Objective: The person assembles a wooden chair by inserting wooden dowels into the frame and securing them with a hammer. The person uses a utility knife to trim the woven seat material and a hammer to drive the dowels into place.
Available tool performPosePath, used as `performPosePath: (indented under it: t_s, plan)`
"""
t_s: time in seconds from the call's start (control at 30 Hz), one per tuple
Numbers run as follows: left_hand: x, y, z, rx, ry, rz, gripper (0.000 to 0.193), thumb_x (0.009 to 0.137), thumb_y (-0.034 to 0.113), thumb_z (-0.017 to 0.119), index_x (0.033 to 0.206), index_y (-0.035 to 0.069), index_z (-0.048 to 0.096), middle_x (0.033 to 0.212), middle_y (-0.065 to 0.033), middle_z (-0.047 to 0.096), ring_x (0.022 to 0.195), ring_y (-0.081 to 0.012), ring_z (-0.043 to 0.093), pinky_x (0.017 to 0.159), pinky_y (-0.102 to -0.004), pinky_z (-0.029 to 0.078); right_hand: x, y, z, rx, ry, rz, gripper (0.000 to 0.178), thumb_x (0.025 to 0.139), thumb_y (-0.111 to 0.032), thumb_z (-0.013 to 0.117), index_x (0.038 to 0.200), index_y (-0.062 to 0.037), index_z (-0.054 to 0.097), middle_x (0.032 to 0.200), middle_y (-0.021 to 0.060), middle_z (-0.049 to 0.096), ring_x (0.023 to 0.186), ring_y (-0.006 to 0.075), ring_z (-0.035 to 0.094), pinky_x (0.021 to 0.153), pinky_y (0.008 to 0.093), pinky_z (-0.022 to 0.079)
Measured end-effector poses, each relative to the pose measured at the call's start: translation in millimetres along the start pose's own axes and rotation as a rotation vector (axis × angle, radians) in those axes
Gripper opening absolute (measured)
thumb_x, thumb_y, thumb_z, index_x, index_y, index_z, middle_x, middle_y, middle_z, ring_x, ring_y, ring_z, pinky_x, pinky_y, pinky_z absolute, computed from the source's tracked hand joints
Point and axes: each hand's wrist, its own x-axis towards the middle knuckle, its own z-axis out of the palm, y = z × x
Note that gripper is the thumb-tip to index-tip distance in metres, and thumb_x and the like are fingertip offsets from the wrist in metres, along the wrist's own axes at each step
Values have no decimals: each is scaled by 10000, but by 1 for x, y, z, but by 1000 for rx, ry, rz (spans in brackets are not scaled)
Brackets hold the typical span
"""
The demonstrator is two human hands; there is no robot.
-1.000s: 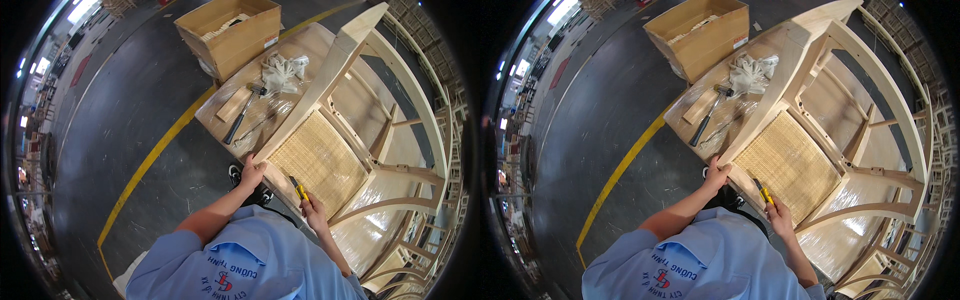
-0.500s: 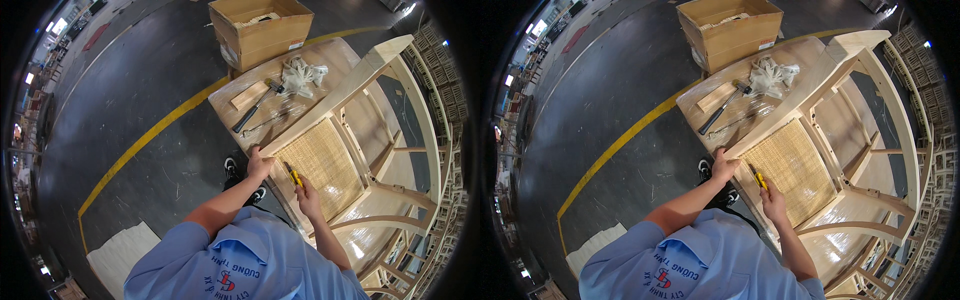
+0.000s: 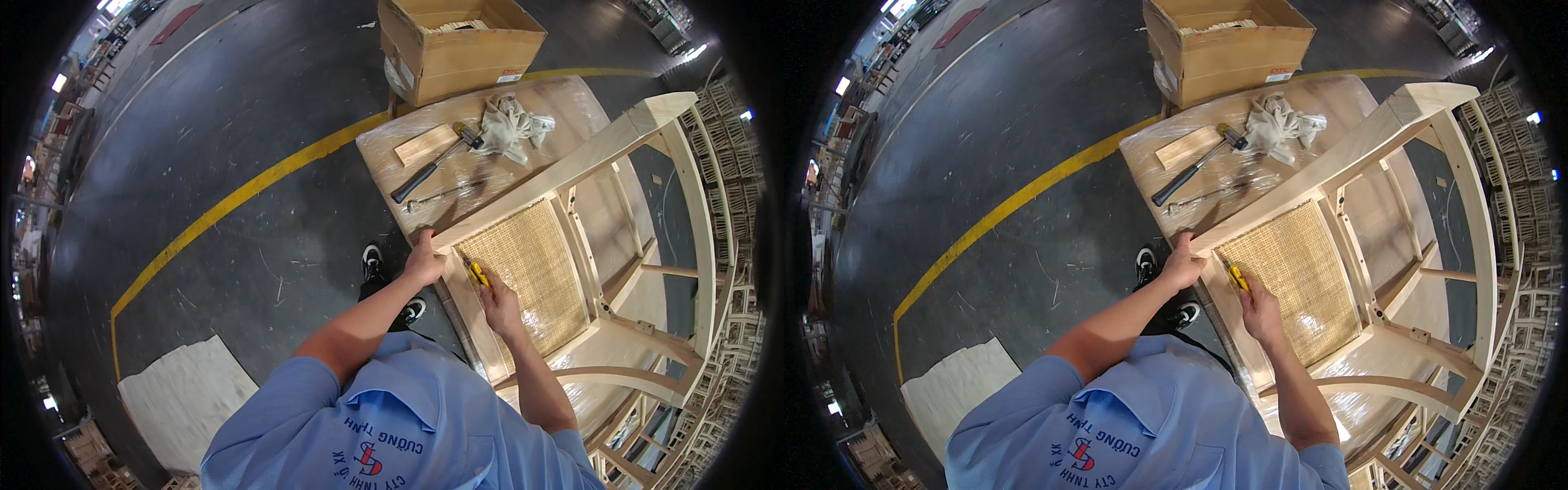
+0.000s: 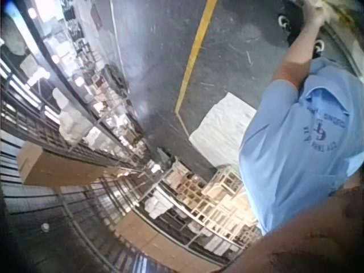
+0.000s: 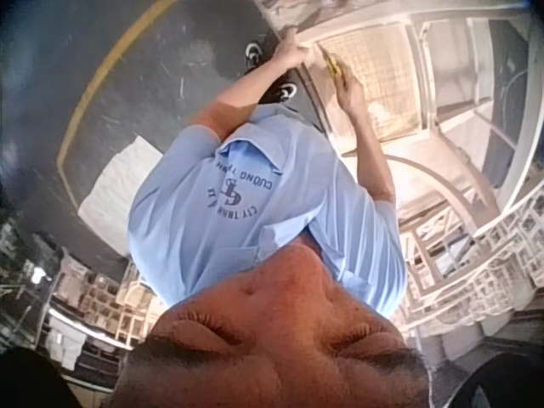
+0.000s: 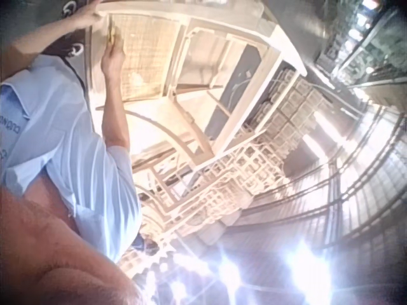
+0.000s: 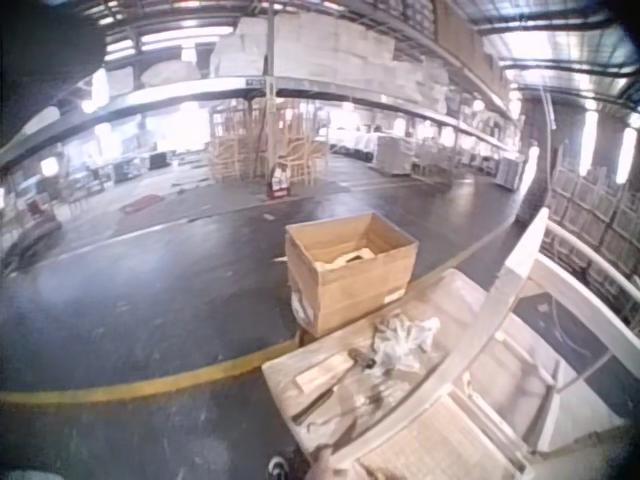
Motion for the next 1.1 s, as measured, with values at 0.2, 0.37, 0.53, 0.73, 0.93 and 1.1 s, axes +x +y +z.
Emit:
performPosePath:
  t_s: [0.2,0.37,0.53,0.73,0.93,1.1]
  plan:
    - [-6,8,-9,43,-34,-28,704,931,131,696,1543,86,351,1339,-317,645,1260,-449,640,1045,-494,510,8,-9,-4,6,-97,60,404,1046,-137,583,1440,-50,576,1244,279,700,1111,463,694,970,488,562]
    - [-11,13,-10,75,-26,-3,708,927,120,702,1540,87,349,1328,-316,648,1249,-450,645,1035,-493,515,9,-6,-4,-16,-89,22,402,1048,-141,578,1439,-46,579,1258,279,696,1122,462,692,985,485,560]
    - [-9,12,-10,61,-22,-14,697,925,122,693,1533,86,353,1316,-317,651,1233,-453,651,1018,-496,522,14,-6,-6,-28,-94,-15,402,1049,-151,575,1436,-45,583,1260,290,692,1125,471,690,984,493,562]
    - [-7,9,-7,96,9,25,692,920,129,675,1530,89,353,1305,-325,649,1219,-460,654,1005,-508,527,16,-3,-4,-60,-83,-54,412,1040,-119,570,1446,-48,574,1221,295,694,1091,476,693,953,502,572]
    - [-6,7,-5,106,28,32,696,908,126,685,1524,97,363,1315,-316,648,1223,-458,653,1016,-501,523,9,-6,1,-218,-73,-77,479,1025,-94,570,1503,-67,543,1113,298,686,920,477,710,817,524,594]
    - [-5,8,-3,116,36,10,710,911,115,718,1529,104,367,1337,-301,650,1243,-440,654,1042,-469,512,4,-5,1,-171,-60,-92,487,999,-26,575,1486,-23,550,1122,318,692,924,482,713,793,501,596]
